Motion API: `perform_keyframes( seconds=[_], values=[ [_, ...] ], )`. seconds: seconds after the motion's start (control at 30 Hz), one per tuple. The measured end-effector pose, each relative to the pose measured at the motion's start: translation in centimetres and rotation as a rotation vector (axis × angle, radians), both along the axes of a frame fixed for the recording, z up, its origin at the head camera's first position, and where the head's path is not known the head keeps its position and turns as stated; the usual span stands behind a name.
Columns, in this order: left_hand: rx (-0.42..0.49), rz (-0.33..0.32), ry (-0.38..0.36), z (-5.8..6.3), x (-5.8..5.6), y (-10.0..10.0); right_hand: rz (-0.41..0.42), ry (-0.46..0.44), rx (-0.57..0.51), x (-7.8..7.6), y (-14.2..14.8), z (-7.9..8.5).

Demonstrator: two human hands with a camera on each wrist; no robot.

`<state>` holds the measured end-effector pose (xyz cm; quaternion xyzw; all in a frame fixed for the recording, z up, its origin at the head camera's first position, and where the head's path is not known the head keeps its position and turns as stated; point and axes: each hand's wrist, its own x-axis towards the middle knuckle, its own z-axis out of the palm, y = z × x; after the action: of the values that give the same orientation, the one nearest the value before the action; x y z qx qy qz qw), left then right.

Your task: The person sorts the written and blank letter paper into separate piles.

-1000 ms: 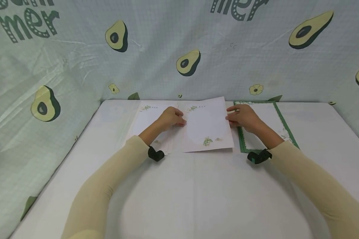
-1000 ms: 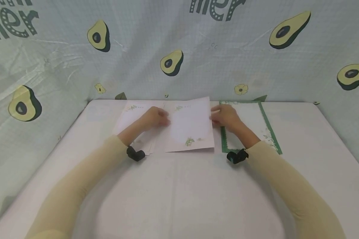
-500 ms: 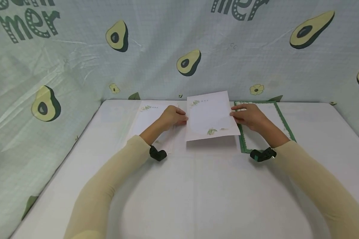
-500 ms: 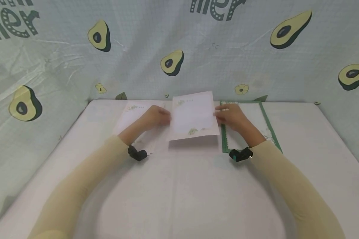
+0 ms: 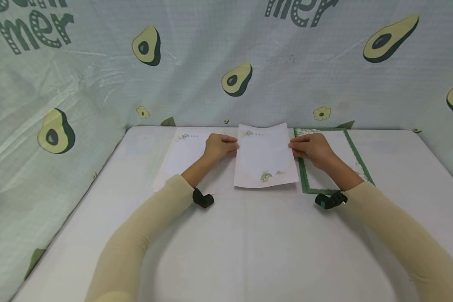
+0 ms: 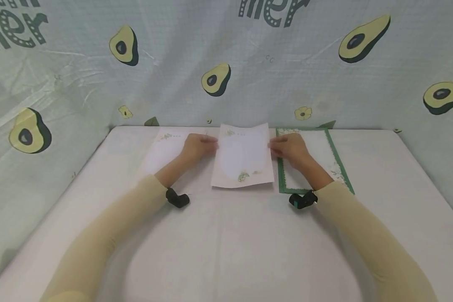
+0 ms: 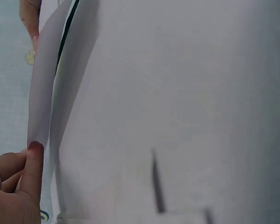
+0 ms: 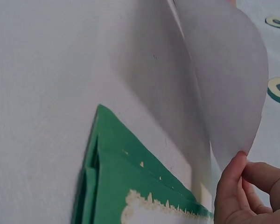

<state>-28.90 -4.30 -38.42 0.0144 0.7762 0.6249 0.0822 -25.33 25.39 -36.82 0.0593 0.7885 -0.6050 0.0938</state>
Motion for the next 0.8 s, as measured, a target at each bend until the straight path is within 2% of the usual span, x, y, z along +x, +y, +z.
perform_keyframes(
  seconds=[0.1, 0.33, 0.57, 0.8],
  values=[
    [0.063, 0.011, -0.033, -0.19, -0.04, -0.03, -0.025, 0.015, 0.017, 0.06, -0.28, -0.21],
    [0.183, -0.019, -0.137, -0.61, -0.01, -0.29, -0.069, 0.001, 0.0, 0.29, -0.38, -0.51],
    [0.215, -0.035, -0.149, -0.34, 0.71, -0.22, -0.083, 0.009, -0.034, 0.57, -0.21, -0.74],
    [0.224, -0.042, -0.114, -0.64, 0.49, -0.34, -0.097, 0.055, -0.05, 0.51, -0.5, -0.83]
  ],
)
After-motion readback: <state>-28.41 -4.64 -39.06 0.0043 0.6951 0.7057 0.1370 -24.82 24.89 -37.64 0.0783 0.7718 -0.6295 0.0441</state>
